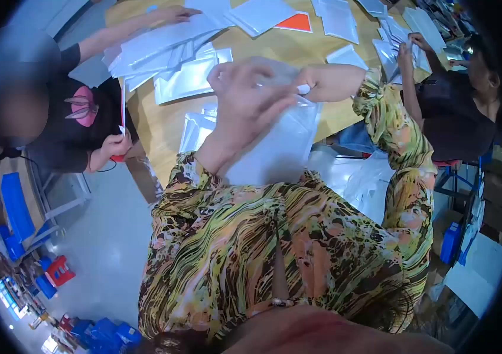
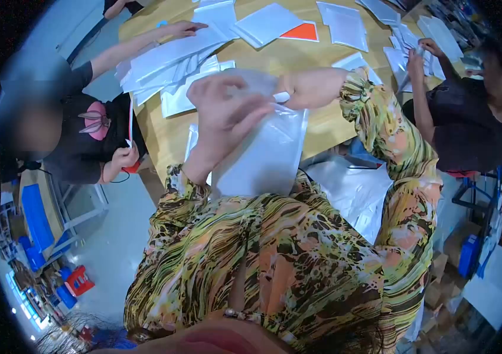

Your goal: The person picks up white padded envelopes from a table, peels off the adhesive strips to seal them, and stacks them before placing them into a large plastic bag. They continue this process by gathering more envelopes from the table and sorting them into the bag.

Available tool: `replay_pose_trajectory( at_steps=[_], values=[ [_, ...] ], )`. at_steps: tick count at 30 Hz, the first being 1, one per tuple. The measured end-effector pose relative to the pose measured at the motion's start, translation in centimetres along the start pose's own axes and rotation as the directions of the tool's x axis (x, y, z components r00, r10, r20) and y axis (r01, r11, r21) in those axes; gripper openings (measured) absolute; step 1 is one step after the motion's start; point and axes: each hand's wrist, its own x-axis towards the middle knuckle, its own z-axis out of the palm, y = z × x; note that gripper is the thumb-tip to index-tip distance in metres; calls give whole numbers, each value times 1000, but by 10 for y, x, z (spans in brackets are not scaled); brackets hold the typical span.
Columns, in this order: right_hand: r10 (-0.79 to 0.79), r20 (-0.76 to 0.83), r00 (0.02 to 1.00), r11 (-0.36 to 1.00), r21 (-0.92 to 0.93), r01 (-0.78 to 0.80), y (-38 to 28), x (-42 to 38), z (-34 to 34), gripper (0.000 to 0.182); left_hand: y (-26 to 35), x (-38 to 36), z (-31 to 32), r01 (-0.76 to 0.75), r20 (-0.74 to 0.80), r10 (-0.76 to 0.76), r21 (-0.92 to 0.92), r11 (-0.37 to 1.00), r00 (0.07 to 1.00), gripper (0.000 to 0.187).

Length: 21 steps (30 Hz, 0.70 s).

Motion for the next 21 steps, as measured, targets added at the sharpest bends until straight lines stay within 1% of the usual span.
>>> replay_pose_trajectory(
  at_steps=[1,2,3,4,5,7,8,9,10,11,12,13,14,15,17,18,19,20,21],
  values=[
    [-7,13,1000,1000,4,7,8,4,2,31,-3,-4,0,13,4,-13,6,1000,1000,35],
    [-35,-6,999,999,-9,35,17,8,3,29,-9,-9,4,331,-45,-348,-212,919,937,43],
    [-65,-28,997,998,-25,64,25,12,5,28,-19,-17,12,573,-25,-641,-423,702,767,52],
    [-135,-75,988,985,102,142,21,13,9,27,-53,-43,21,665,284,-604,-401,630,744,61],
    [-146,-65,987,983,100,152,20,12,10,27,-34,-29,4,779,549,-617,-602,177,565,45],
    [-40,-168,985,991,-130,18,15,16,6,25,-40,-35,10,791,551,-603,-560,245,577,35],
    [-208,-347,915,969,-199,145,9,19,7,24,-39,-34,7,794,546,-613,-556,245,571,35],
    [-207,-332,920,971,-188,150,6,35,6,24,-49,-37,7,800,518,-654,-552,238,552,30],
    [-197,-510,837,957,-287,51,-21,38,8,25,-45,-33,5,798,481,-689,-551,243,542,27],
    [-204,-669,715,931,-357,-68,-40,43,12,27,-44,-33,4,799,479,-692,-550,243,540,27],
    [-205,-670,714,932,-357,-67,-49,52,19,27,-43,-33,3,823,481,-686,-462,332,547,24],
    [-268,-744,612,889,-436,-141,-56,61,24,26,-42,-29,1,831,482,-678,-366,418,554,22],
    [-336,-797,502,838,-496,-227,-57,66,27,26,-34,-23,3,711,321,-654,-491,503,685,20],
    [-335,-798,500,840,-494,-226,-54,69,28,26,-30,-21,2,711,322,-653,-489,505,685,20],
    [-299,-798,523,821,-495,-286,-51,73,25,16,-25,-18,-2,752,361,-663,-393,530,656,18],
    [-299,-815,497,838,-473,-272,-50,68,26,23,-25,-16,-7,785,389,-683,-288,548,619,22],
    [-300,-810,504,839,-476,-266,-42,63,21,23,-26,-18,-9,790,386,-689,-288,541,613,22],
    [-445,-818,364,838,-524,-152,-31,56,11,20,-29,-20,-12,798,399,-694,-365,479,599,27],
    [-375,-891,257,925,-378,39,-22,45,5,18,-30,-22,-13,799,412,-698,-440,410,586,32]
  ],
)
